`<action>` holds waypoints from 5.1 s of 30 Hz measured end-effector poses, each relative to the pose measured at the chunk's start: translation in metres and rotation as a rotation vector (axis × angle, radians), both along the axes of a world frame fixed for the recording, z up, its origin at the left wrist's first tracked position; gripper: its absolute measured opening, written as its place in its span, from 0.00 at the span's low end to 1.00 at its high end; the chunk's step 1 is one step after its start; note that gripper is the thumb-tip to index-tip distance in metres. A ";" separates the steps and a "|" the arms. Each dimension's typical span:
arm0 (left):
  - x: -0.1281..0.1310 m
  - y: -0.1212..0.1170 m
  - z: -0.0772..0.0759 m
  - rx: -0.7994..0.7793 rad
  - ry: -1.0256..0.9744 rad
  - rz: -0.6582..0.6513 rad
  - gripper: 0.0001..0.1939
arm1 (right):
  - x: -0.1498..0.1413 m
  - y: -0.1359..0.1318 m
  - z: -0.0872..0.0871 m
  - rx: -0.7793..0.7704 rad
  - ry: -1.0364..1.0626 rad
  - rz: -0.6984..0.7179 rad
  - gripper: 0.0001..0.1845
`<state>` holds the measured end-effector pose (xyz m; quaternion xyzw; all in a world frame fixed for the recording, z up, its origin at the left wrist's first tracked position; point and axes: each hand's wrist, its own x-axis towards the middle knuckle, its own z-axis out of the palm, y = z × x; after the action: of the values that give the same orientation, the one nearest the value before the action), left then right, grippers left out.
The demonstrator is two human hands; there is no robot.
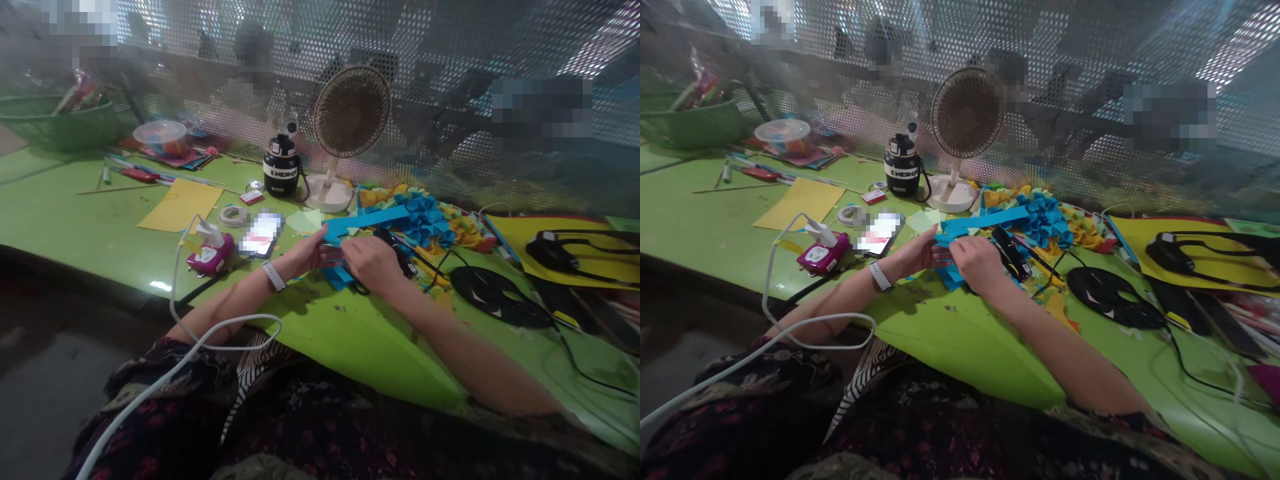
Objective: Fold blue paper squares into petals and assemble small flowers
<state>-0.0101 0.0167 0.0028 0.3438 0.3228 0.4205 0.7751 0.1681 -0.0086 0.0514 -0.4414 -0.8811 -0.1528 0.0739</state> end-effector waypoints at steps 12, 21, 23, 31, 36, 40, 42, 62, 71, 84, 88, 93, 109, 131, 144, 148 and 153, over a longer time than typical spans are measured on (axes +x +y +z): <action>0.007 -0.020 -0.003 0.030 -0.044 -0.232 0.08 | 0.042 -0.028 -0.034 -0.089 0.780 0.152 0.09; 0.010 -0.036 0.002 0.298 0.088 -0.208 0.23 | 0.033 -0.040 -0.047 -0.304 1.096 -0.078 0.14; 0.010 -0.036 -0.004 0.355 0.114 -0.189 0.23 | 0.033 -0.043 -0.045 -0.343 1.123 -0.111 0.14; 0.011 -0.036 -0.006 0.223 0.021 -0.219 0.25 | 0.030 -0.046 -0.037 -0.462 1.213 -0.130 0.18; 0.011 -0.038 -0.002 0.194 0.035 -0.225 0.23 | 0.028 -0.046 -0.038 -0.466 1.265 -0.114 0.19; 0.011 -0.038 -0.002 0.206 0.048 -0.233 0.22 | 0.028 -0.047 -0.039 -0.500 1.290 -0.120 0.20; 0.012 -0.039 -0.002 0.206 0.048 -0.232 0.23 | 0.028 -0.048 -0.039 -0.518 1.300 -0.127 0.21; 0.012 -0.040 -0.002 0.175 0.012 -0.228 0.27 | 0.026 -0.048 -0.039 -0.478 1.288 -0.145 0.21; 0.012 -0.042 0.002 0.159 -0.032 -0.252 0.27 | 0.029 -0.042 -0.042 -0.450 1.365 -0.175 0.24; 0.009 -0.038 0.007 0.233 0.199 -0.183 0.23 | 0.028 -0.043 -0.036 -0.559 1.333 -0.198 0.21; 0.005 -0.035 0.010 0.240 0.286 -0.201 0.19 | 0.030 -0.043 -0.034 -0.560 1.327 -0.190 0.21; 0.004 -0.036 0.013 0.220 0.278 -0.253 0.20 | 0.030 -0.044 -0.031 -0.569 1.341 -0.176 0.21; 0.004 -0.034 0.015 0.155 0.270 -0.202 0.13 | 0.032 -0.044 -0.018 -0.813 1.244 -0.127 0.27; -0.004 -0.027 0.014 0.236 0.269 -0.295 0.18 | 0.035 -0.041 -0.018 -1.041 1.476 -0.222 0.23; -0.011 -0.021 0.021 0.283 0.318 -0.260 0.18 | 0.044 -0.036 -0.014 -1.050 1.476 -0.220 0.16; -0.014 -0.017 0.020 0.303 0.322 -0.266 0.19 | 0.051 -0.032 -0.014 -1.064 1.493 -0.217 0.14; -0.014 -0.017 0.019 0.315 0.296 -0.310 0.21 | 0.052 -0.032 -0.008 -1.024 1.480 -0.195 0.16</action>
<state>-0.0240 -0.0008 0.0216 0.5633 0.3067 0.2870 0.7115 0.2206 -0.0402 0.0431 -0.4782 -0.5272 0.5753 0.4030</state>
